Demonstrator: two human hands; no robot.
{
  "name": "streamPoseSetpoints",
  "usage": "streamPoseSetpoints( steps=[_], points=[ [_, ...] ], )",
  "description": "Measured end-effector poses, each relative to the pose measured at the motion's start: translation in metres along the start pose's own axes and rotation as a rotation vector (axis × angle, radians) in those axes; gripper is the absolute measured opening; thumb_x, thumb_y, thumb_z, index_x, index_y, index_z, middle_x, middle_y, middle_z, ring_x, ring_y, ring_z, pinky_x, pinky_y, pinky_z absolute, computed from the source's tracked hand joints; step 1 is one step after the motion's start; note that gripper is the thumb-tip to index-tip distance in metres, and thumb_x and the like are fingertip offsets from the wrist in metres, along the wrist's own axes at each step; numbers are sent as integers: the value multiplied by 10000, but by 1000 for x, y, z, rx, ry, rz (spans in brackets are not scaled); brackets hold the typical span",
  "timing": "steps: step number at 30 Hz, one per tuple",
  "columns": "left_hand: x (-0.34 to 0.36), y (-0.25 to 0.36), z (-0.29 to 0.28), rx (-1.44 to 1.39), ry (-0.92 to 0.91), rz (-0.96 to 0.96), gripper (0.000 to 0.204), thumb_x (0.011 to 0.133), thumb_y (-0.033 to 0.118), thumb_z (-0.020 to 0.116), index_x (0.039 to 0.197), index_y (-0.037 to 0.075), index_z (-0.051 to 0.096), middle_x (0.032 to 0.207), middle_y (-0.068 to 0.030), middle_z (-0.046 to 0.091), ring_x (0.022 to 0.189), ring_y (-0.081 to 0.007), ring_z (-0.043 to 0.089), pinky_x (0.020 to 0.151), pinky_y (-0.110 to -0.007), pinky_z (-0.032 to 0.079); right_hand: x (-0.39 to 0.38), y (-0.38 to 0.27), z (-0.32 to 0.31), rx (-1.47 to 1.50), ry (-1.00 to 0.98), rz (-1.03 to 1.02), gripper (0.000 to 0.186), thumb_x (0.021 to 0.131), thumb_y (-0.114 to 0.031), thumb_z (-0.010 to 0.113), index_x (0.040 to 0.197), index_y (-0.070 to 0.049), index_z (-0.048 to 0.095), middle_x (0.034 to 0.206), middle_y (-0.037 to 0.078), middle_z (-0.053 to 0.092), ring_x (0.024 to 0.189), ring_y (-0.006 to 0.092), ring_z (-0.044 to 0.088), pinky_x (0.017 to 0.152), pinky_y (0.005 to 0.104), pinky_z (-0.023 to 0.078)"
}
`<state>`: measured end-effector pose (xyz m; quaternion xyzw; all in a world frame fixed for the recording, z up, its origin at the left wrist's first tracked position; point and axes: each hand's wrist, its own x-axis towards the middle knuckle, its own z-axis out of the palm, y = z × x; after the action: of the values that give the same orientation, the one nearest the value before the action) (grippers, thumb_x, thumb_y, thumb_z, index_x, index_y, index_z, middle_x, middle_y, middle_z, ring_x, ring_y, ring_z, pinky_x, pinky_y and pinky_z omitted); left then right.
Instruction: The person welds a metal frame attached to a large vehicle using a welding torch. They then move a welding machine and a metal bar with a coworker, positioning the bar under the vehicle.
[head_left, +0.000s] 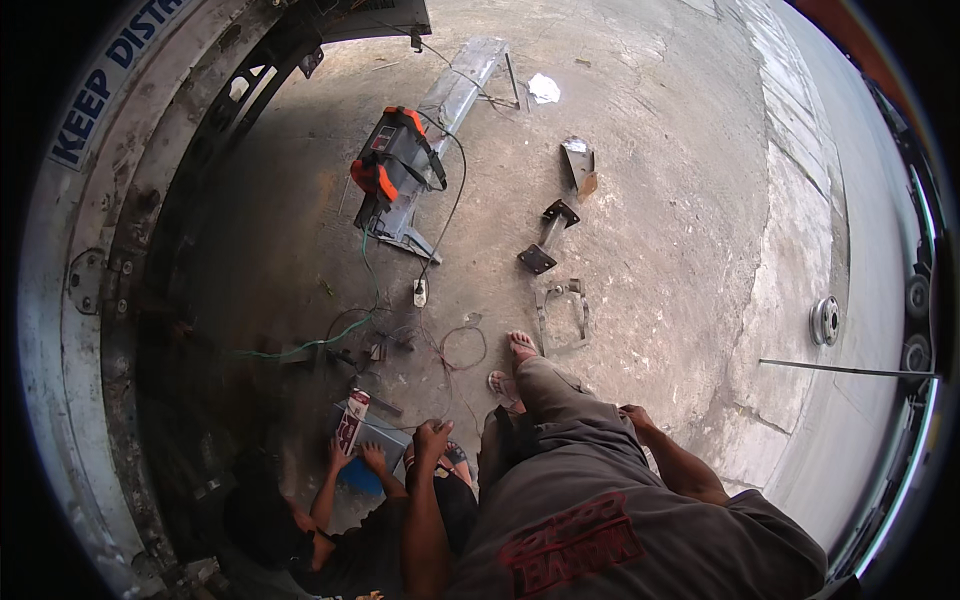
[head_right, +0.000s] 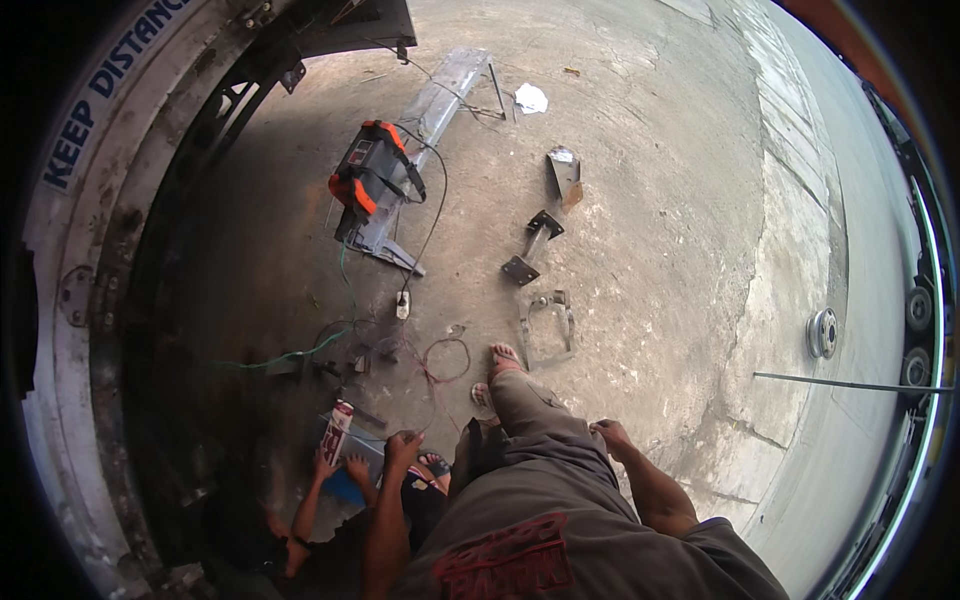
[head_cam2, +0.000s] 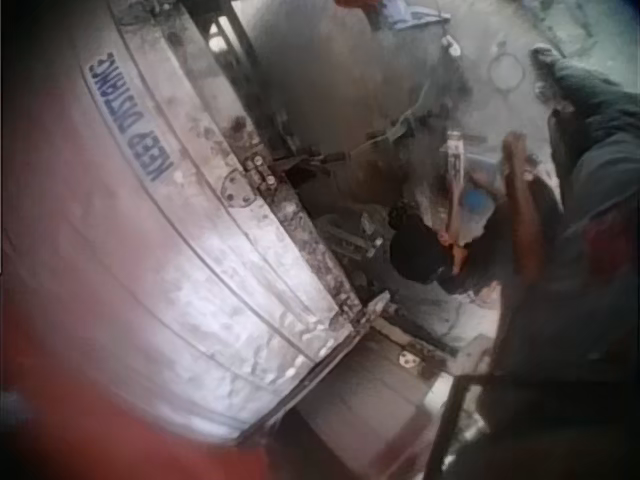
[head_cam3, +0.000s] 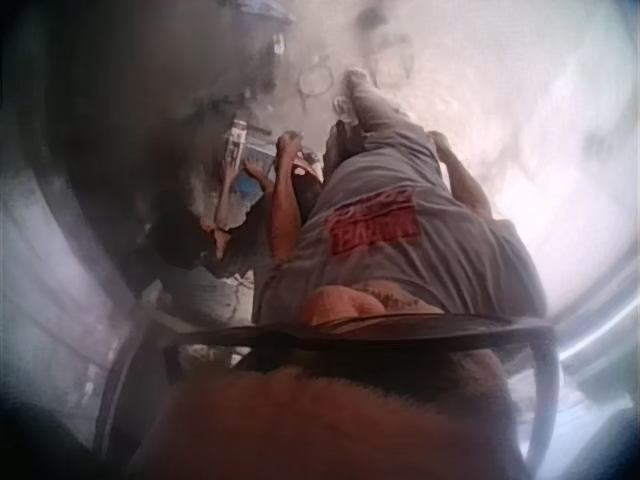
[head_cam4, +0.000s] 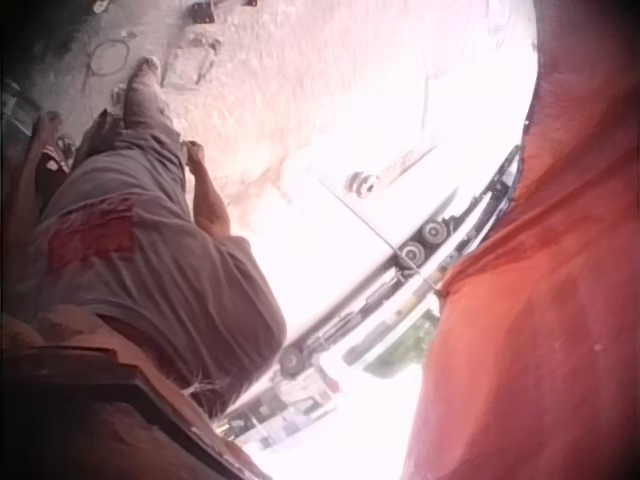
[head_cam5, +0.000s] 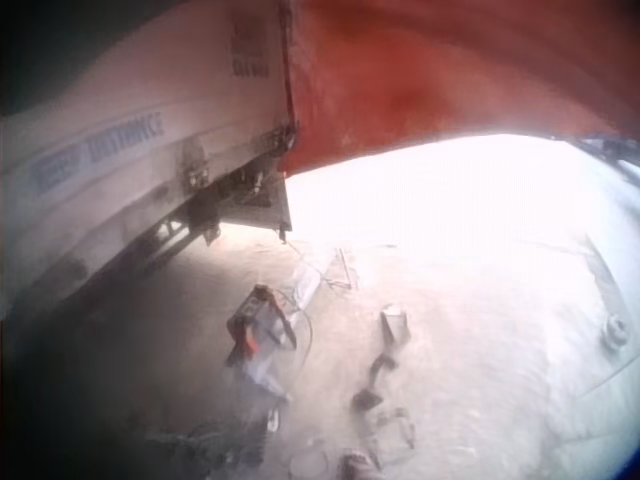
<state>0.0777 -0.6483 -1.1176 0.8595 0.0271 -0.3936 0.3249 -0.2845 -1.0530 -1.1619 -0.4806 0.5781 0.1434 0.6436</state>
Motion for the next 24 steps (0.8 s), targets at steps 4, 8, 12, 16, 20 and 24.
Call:
streamPoseSetpoints(
  steps=[4,8,12,16,20,24],
  points=[
    [-21,-41,13,-72,-88,-151,415,919,333,794,1092,-43,761,860,-122,761,682,-177,708,595,-324,542,-25,-33,5,-180,23,-95,412,998,-276,705,1166,100,705,1035,166,747,885,213,708,756,368,564],
    [-39,-88,33,-286,-56,-263,376,928,320,787,1038,-39,772,843,-101,755,677,-166,720,573,-314,547,-26,-58,3,-220,0,-176,433,994,-285,705,1166,112,708,1052,164,748,951,214,694,820,363,555],
    [-55,-117,56,-401,10,-298,383,929,255,758,1197,-11,694,980,-100,729,842,-194,715,704,-334,560,-2,-68,-4,-296,-27,-219,391,963,-247,693,1159,90,729,1084,174,758,1003,208,691,864,366,547],
    [-79,-120,56,-643,14,-199,537,938,229,717,1402,3,566,1168,-114,695,1014,-224,692,813,-368,549,21,-92,13,-372,-53,-334,388,943,-245,685,1158,74,738,1093,164,760,1011,220,690,875,370,543],
    [-64,-177,48,-1433,-449,-294,553,964,332,704,1387,-7,593,1134,-106,733,830,-227,721,763,-398,579,49,-78,3,-272,-152,-242,308,965,-181,650,1141,51,748,1086,136,759,992,208,685,864,345,544],
    [-19,-119,53,-802,-166,-134,410,980,365,684,1138,-13,703,904,-78,737,772,-212,728,820,-376,552,94,-121,6,-355,-162,-283,391,978,-249,659,1212,61,712,1093,140,764,954,225,707,847,366,562]
  ],
)
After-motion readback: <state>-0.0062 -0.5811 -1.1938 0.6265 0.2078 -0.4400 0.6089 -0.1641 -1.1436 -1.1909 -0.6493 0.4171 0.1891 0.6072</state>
